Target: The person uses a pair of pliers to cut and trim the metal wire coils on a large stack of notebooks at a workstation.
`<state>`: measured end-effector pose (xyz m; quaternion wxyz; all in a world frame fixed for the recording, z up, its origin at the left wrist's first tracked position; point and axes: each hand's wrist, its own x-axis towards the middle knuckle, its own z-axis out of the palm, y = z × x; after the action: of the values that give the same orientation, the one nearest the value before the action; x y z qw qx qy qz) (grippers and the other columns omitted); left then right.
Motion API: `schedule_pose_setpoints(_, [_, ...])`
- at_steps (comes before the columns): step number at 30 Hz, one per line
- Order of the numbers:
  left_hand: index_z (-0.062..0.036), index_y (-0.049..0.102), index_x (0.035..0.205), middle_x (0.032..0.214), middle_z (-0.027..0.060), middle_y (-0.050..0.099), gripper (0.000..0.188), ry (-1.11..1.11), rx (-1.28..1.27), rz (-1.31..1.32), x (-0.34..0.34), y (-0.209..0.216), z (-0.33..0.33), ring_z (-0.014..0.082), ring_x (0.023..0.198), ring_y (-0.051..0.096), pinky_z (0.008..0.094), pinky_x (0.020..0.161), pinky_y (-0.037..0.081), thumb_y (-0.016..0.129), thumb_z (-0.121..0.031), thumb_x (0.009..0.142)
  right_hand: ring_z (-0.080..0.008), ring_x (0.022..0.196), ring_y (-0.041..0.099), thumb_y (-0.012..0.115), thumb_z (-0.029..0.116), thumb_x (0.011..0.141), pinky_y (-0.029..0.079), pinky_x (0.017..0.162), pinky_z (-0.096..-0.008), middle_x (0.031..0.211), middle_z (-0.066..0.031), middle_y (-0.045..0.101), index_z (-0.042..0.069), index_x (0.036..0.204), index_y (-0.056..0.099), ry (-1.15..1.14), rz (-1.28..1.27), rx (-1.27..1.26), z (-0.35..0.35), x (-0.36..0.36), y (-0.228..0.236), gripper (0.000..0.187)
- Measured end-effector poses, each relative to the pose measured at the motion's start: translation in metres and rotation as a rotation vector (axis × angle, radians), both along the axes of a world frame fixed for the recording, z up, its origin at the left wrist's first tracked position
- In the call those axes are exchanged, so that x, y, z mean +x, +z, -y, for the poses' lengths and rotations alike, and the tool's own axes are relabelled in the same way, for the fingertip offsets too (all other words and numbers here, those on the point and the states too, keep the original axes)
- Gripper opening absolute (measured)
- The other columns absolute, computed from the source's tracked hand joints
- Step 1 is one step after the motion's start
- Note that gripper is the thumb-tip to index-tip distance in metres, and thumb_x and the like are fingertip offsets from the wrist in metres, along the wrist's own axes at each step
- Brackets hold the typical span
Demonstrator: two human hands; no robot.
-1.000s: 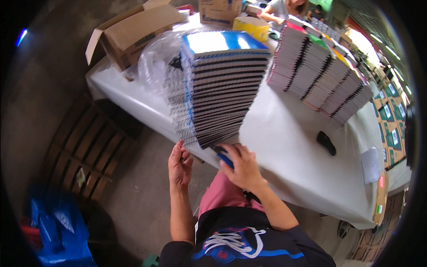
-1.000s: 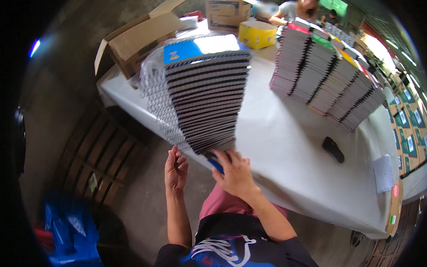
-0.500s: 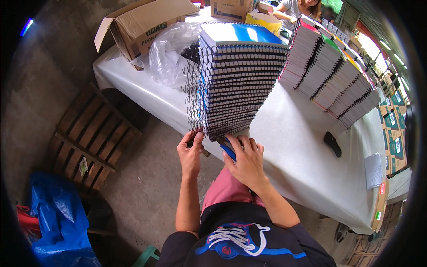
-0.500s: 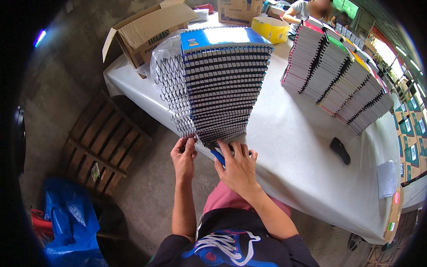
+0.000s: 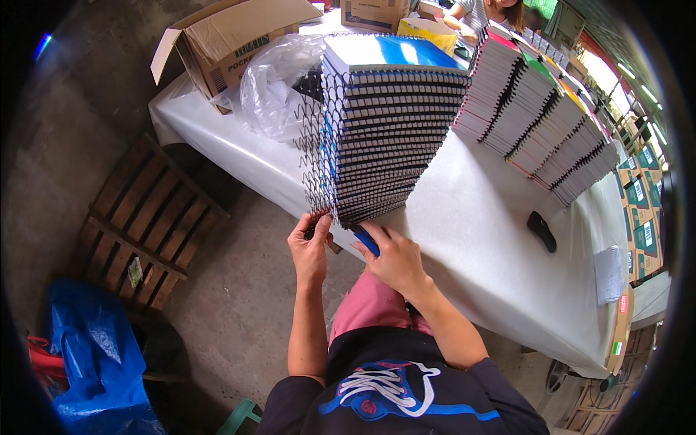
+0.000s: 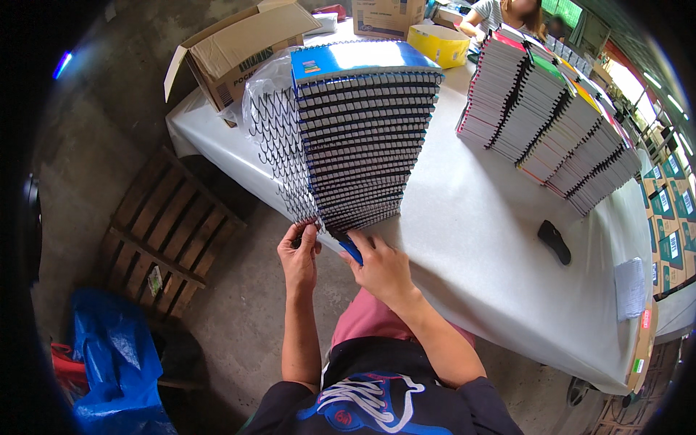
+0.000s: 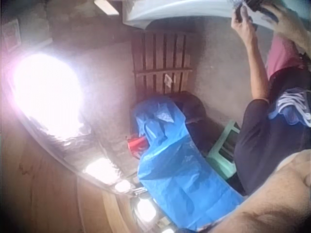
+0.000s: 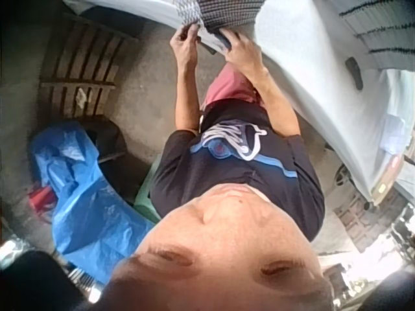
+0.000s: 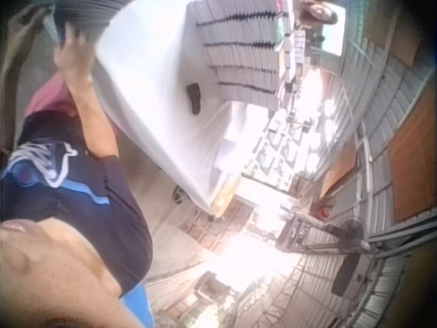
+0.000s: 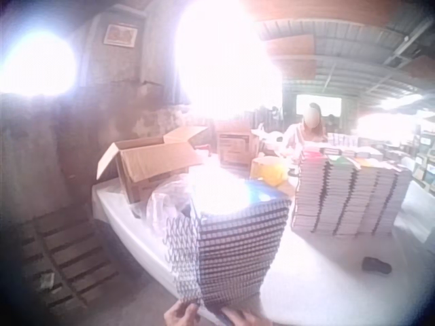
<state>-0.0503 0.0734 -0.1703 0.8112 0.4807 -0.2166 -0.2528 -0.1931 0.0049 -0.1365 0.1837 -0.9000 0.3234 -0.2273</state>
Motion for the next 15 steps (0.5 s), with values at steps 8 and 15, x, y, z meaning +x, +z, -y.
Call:
schedule_pose_setpoints(8, [0.0030,0.064,0.103,0.084,0.0038,0.063,0.023,-0.034,0.063,-0.014,-0.002,0.006,-0.009,0.0068,0.064,0.051,0.0205,0.054,0.040,0.067,-0.011,0.085,-0.0223,0.089,0.054,0.067,0.035,0.076,0.034,0.077,-0.0392,0.097,-0.0046,0.055,0.017,0.114,0.058,-0.031,0.086,-0.353,-0.003,-0.004,0.018,0.043])
schedule_pose_setpoints(15, [0.0039,0.062,0.106,0.086,0.0064,0.064,0.026,-0.055,0.071,0.021,-0.004,0.006,-0.009,0.0063,0.066,0.051,0.0202,0.053,0.038,0.066,-0.012,0.086,-0.0235,0.085,0.055,0.065,0.037,0.078,0.035,0.072,-0.0394,0.094,-0.0059,0.055,0.014,0.114,0.057,-0.049,0.034,-0.338,-0.006,0.006,0.014,0.043])
